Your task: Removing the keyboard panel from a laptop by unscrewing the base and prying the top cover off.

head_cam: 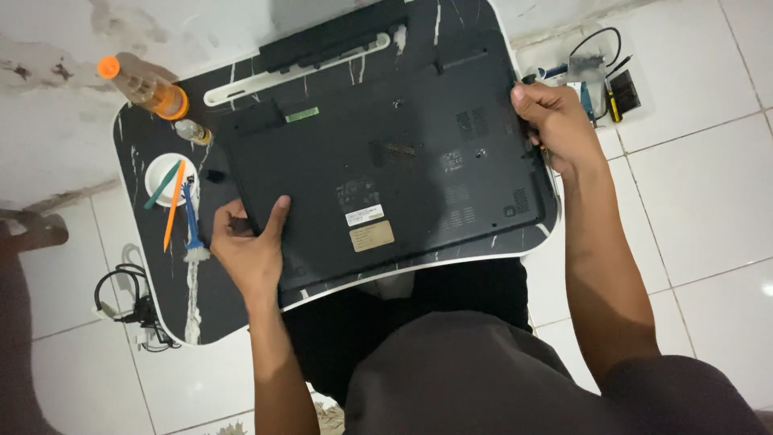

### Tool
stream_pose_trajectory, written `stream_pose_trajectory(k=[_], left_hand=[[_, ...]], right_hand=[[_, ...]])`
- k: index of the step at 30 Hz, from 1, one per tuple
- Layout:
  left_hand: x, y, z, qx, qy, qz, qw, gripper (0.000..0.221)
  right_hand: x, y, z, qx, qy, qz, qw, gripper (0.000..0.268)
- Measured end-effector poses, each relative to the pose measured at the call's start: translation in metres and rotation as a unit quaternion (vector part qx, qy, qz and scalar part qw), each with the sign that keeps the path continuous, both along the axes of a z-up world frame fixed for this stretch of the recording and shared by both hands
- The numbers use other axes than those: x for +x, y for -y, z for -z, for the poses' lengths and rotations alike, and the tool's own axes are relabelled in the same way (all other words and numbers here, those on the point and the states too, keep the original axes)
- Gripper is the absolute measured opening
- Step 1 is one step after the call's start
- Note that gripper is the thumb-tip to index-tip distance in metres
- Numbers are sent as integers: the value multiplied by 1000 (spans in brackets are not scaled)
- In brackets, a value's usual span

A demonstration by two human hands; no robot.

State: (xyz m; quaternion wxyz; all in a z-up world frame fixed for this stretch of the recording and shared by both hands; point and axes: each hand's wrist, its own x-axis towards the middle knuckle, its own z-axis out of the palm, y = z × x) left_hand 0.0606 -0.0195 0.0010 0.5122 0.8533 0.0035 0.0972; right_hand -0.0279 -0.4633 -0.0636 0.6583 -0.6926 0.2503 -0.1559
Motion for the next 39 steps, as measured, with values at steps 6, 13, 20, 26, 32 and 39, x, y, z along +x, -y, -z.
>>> stream_pose_trajectory(k=[6,13,20,26,32,39], left_hand=[[5,-9,7,-43,-35,14,998,51],[10,-17,9,-19,-43,4,999,44],[11,-29,6,-76,-68,63,993,42],[8,-32,-14,-120,-99,68,985,42],[14,-39,-17,-207,-211,75,952,71],[12,-39,-28,-175,-204,97,958,67]], right_hand=[[-2,-17,-37,3,-43,-45,998,41],[-2,-12,-26,-100,-24,-76,992,56],[-5,-5,-17,-147,-58,-58,986,53],[-6,28,29,-83,-95,-21,992,24],[-5,4,14,-8,-92,-14,996,6],[-8,0,8,-54,-122,11,991,12]])
